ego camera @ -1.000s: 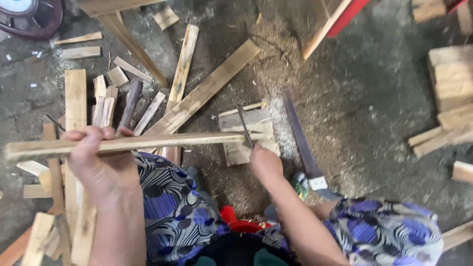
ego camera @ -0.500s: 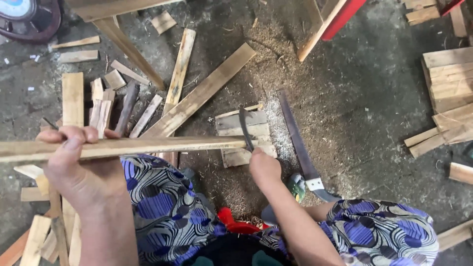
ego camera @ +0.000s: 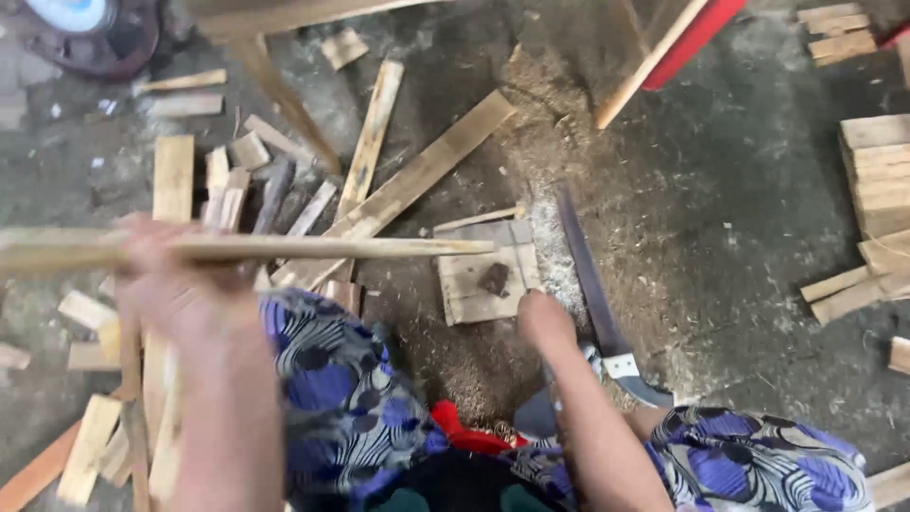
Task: Sawing and shaving a piece of wood to shape it using manual hand tools.
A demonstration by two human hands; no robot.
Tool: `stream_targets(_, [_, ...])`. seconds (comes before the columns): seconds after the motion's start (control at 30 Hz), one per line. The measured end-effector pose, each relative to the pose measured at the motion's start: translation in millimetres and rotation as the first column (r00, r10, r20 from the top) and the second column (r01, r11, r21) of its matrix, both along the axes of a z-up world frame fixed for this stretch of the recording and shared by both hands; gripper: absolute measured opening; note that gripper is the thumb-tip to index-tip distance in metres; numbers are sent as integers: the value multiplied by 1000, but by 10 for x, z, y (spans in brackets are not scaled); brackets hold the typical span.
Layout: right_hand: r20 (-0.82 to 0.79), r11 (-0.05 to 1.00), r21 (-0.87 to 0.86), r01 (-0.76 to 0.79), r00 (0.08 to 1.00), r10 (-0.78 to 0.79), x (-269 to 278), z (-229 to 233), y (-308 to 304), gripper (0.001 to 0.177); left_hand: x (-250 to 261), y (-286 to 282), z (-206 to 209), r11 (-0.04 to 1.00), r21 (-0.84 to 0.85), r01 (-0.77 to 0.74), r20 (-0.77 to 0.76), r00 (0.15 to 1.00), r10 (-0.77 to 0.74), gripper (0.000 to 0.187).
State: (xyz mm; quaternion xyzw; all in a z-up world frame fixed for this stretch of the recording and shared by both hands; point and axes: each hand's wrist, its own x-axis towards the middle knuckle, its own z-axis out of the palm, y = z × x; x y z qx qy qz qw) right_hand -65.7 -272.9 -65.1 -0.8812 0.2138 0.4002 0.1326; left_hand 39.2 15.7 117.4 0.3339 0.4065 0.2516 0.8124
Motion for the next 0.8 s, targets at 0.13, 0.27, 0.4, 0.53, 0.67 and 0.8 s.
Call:
stream_targets(0.13, [352, 978, 189, 92, 923, -154, -203, -353, -146, 43, 57, -146, -1084, 858, 468, 213, -279, 957, -86, 75])
stream_targets(0.27, [382, 966, 258, 31, 915, -131, -226, -28, 186, 44, -152, -473, -1084, 823, 543, 166, 10, 979, -204, 54])
stream_targets(0.4, [461, 942, 325, -85, 884, -79, -205, 343, 509, 34, -396, -686, -889, 720, 681, 135, 207, 907, -366, 39])
stream_targets(0.53, [536, 921, 332, -203, 844, -7, -107, 458, 699, 29, -605, -581, -1135, 576, 789, 214, 157, 836, -525, 78])
stream_targets(0.67, [604, 922, 281, -266, 795, 45, -21, 27, 644, 25, -715, -528, -1149, 476, 818, 323, 67, 768, -637, 63])
stream_targets(0.8, [631, 865, 362, -347, 774, 46, -115, 581, 890, 27, -746, -522, -936, 401, 847, 350, 97, 640, -762, 42])
